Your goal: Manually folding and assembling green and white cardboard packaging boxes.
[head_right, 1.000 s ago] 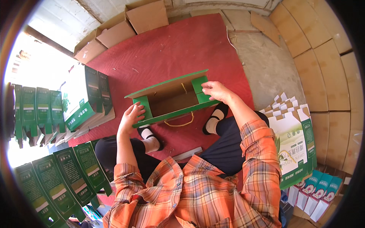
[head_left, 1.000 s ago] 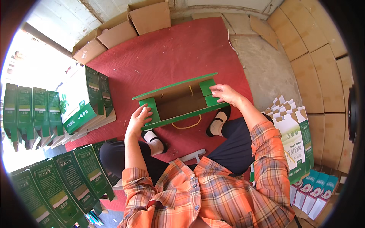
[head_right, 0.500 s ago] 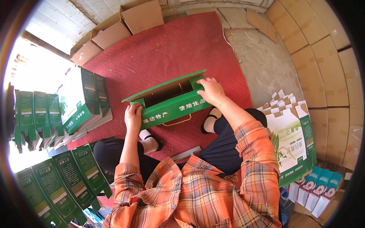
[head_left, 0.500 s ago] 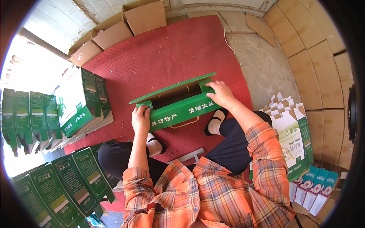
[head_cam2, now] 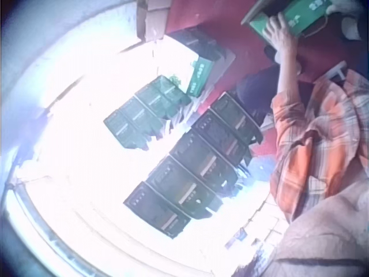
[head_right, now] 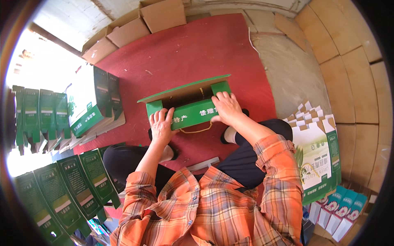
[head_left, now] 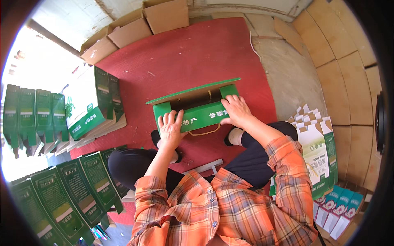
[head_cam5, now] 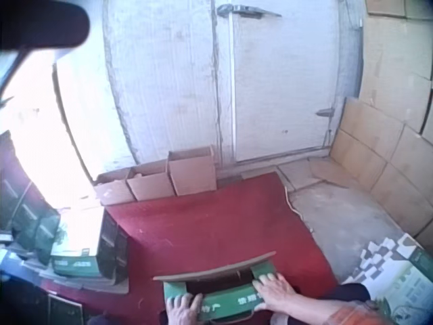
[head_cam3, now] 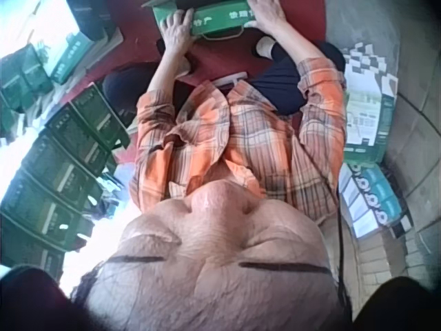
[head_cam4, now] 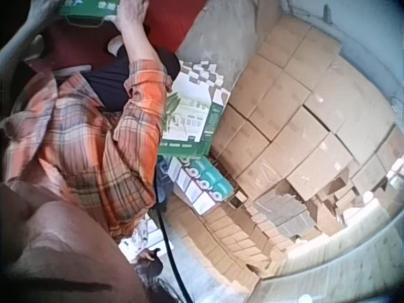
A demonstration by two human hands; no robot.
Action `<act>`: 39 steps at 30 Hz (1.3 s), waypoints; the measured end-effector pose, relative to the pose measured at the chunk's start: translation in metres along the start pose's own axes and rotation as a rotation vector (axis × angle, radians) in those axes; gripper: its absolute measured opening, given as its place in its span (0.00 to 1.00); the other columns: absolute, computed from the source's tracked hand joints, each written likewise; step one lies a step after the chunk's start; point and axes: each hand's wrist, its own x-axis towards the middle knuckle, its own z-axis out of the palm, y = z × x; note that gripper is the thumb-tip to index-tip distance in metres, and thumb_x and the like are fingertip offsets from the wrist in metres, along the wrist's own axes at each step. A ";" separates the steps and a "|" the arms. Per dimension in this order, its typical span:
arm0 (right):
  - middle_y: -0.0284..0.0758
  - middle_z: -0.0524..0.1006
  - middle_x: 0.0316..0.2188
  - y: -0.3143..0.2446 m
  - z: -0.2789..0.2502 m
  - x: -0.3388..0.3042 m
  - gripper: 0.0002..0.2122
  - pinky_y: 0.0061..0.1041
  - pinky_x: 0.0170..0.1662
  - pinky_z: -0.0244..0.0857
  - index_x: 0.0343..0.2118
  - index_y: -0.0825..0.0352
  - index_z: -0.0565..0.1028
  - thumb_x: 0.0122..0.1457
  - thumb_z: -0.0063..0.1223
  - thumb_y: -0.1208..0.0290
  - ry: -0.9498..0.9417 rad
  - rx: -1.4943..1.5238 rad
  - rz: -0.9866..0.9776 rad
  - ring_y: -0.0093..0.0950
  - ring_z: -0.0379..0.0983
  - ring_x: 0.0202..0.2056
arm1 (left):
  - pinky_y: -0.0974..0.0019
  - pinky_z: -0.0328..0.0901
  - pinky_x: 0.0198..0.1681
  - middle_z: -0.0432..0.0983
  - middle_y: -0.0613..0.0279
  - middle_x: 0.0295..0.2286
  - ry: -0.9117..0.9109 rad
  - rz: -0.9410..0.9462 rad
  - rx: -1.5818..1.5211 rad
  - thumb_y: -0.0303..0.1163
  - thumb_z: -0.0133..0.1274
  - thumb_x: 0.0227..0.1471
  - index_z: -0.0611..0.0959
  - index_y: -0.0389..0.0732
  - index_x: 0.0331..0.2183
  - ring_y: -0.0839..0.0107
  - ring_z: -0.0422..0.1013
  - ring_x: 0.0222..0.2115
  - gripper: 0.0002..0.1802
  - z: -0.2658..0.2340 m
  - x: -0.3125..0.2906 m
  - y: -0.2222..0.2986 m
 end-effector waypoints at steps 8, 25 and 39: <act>0.37 0.68 0.44 0.000 0.014 0.000 0.35 0.37 0.55 0.56 0.51 0.66 0.67 0.35 0.69 0.69 -0.050 -0.143 -0.069 0.36 0.63 0.50 | 0.49 0.54 0.53 0.68 0.60 0.45 -0.021 -0.006 -0.023 0.39 0.71 0.26 0.72 0.49 0.53 0.59 0.63 0.49 0.47 0.005 0.001 -0.006; 0.40 0.57 0.62 0.009 0.027 0.000 0.44 0.38 0.65 0.44 0.64 0.69 0.51 0.45 0.65 0.65 -0.137 -0.099 -0.146 0.37 0.51 0.63 | 0.53 0.55 0.55 0.67 0.57 0.46 -0.029 0.016 -0.077 0.37 0.71 0.26 0.69 0.47 0.57 0.55 0.62 0.49 0.52 0.010 0.003 -0.007; 0.39 0.49 0.67 0.000 0.022 0.011 0.52 0.41 0.68 0.38 0.65 0.66 0.48 0.37 0.71 0.66 -0.221 -0.094 -0.092 0.36 0.41 0.68 | 0.55 0.54 0.54 0.67 0.59 0.46 -0.036 0.037 -0.101 0.34 0.69 0.29 0.69 0.45 0.55 0.59 0.62 0.50 0.47 0.007 0.001 -0.014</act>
